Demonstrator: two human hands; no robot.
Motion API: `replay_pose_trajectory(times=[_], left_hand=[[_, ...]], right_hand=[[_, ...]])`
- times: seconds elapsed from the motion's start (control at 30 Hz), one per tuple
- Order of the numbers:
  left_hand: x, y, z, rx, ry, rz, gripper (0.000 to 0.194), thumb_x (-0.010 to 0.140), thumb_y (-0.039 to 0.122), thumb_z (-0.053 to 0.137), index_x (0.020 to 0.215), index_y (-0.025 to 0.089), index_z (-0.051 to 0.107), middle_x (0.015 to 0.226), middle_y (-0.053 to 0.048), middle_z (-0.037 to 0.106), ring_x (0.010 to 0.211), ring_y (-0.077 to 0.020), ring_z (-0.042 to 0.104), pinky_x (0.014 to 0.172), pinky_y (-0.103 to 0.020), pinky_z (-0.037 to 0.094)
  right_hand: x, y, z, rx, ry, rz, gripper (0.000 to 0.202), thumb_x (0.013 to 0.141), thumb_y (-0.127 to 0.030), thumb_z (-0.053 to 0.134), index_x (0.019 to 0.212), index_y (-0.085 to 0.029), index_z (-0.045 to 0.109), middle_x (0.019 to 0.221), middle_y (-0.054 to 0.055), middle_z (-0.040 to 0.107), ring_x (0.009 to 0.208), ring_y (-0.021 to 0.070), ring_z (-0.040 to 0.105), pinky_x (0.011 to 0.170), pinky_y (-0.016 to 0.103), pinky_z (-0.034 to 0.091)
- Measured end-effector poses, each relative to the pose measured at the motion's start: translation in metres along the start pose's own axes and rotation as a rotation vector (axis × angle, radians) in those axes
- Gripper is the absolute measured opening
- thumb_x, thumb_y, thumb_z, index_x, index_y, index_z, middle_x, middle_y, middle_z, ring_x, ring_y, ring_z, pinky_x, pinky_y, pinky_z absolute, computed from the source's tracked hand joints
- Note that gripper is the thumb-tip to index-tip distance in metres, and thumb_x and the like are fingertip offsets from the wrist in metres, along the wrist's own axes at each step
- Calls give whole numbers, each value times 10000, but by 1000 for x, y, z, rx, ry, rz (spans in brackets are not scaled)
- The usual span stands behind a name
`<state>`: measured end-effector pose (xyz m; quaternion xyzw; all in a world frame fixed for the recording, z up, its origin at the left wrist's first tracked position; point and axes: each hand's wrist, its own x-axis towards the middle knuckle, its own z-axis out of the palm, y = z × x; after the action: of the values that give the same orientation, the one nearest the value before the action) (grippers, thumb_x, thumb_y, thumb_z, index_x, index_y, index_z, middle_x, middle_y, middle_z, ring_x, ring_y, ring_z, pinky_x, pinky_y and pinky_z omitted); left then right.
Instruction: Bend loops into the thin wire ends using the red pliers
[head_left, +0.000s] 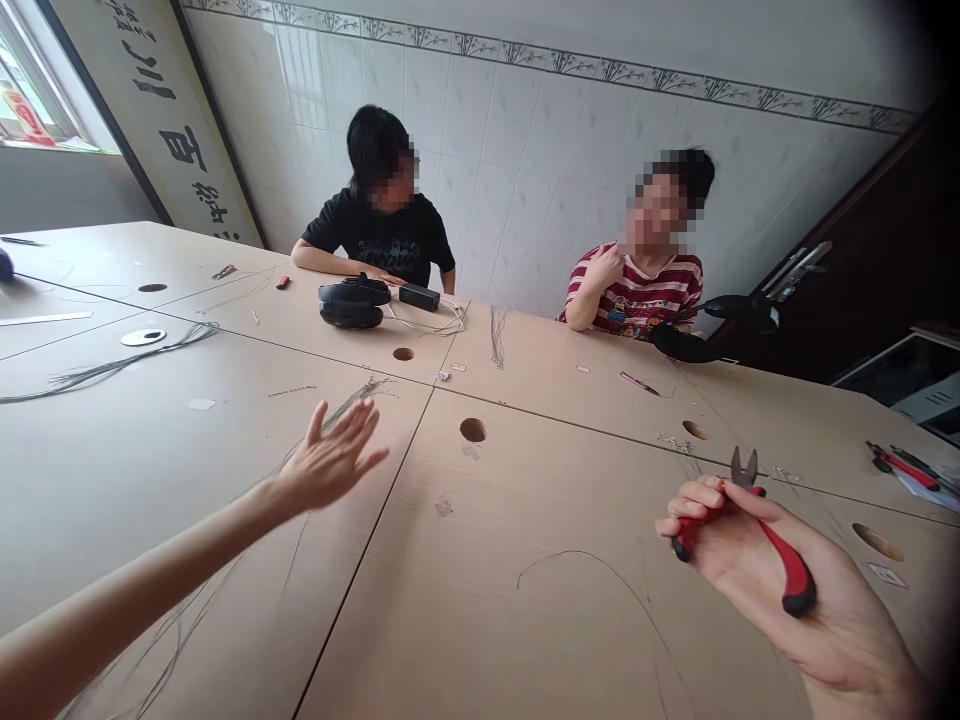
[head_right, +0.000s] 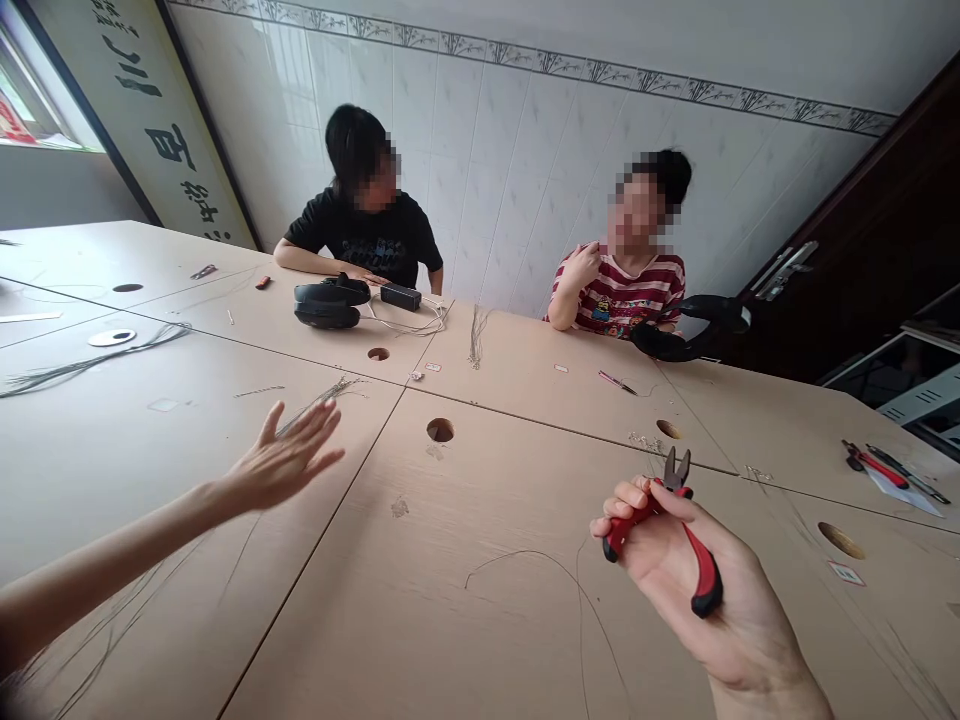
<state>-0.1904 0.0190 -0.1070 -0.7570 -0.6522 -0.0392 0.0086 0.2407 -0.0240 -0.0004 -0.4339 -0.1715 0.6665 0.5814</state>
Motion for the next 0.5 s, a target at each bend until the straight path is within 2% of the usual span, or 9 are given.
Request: replay_pose_trajectory(times=[0.07,0.13,0.2,0.23,0.3,0.4,0.47,0.5], left_hand=[[-51,9,-4,-76,-123,136,666,972,565,301,1558,299,132,1600,-14,173,1490,-259,204,1189,-523,-131],[-100,9,-5,-129,-187,225,646,975,543,343,1536,383,67,1588,28,193,1469,-251,268,1207,-511,-84],[-137,-2,-6,-126,-180,267,632,993,464,375,1527,410,42,1579,40,236,1436,-247,343,1225,-500,17],[-149,-11,-6,-98,-124,256,641,994,443,394,1531,399,47,1571,28,269,1413,-254,384,1224,-502,63],[-162,-33,-6,-22,-9,218,662,990,405,430,1538,385,59,1546,3,338,1368,-266,453,1220,-509,104],[-163,-55,-9,64,154,195,683,994,365,405,1535,410,-10,1539,14,361,1342,-289,484,1192,-589,126],[-165,-53,-10,72,178,173,704,978,383,418,1533,434,-12,1542,40,353,1347,-301,479,1181,-616,138],[-169,-47,-10,55,173,166,700,961,413,442,1531,458,37,1533,64,370,1337,-297,494,1186,-605,149]], right_hand=[[1,0,2,-5,-8,7,260,612,-164,748,730,-192,518,759,-21,439,644,133,506,560,321,590],[2,1,4,-10,-12,5,261,608,-161,748,723,-188,515,756,-21,437,639,130,501,559,322,588],[3,2,6,-8,-15,2,260,604,-155,745,716,-184,512,755,-22,438,635,125,496,555,318,587],[3,3,8,-5,-16,2,256,605,-155,742,714,-183,512,755,-21,439,635,124,494,552,315,586],[2,4,11,-1,-22,7,245,610,-158,736,712,-183,515,754,-19,441,636,125,494,546,312,583],[-2,5,13,8,-42,14,228,620,-162,729,714,-183,524,754,-16,444,638,127,497,548,313,585],[-4,5,12,15,-56,11,217,627,-162,727,721,-184,533,755,-13,443,638,127,500,558,319,589],[-5,4,11,20,-61,8,211,632,-163,726,723,-185,537,755,-12,442,638,128,501,561,322,590]])
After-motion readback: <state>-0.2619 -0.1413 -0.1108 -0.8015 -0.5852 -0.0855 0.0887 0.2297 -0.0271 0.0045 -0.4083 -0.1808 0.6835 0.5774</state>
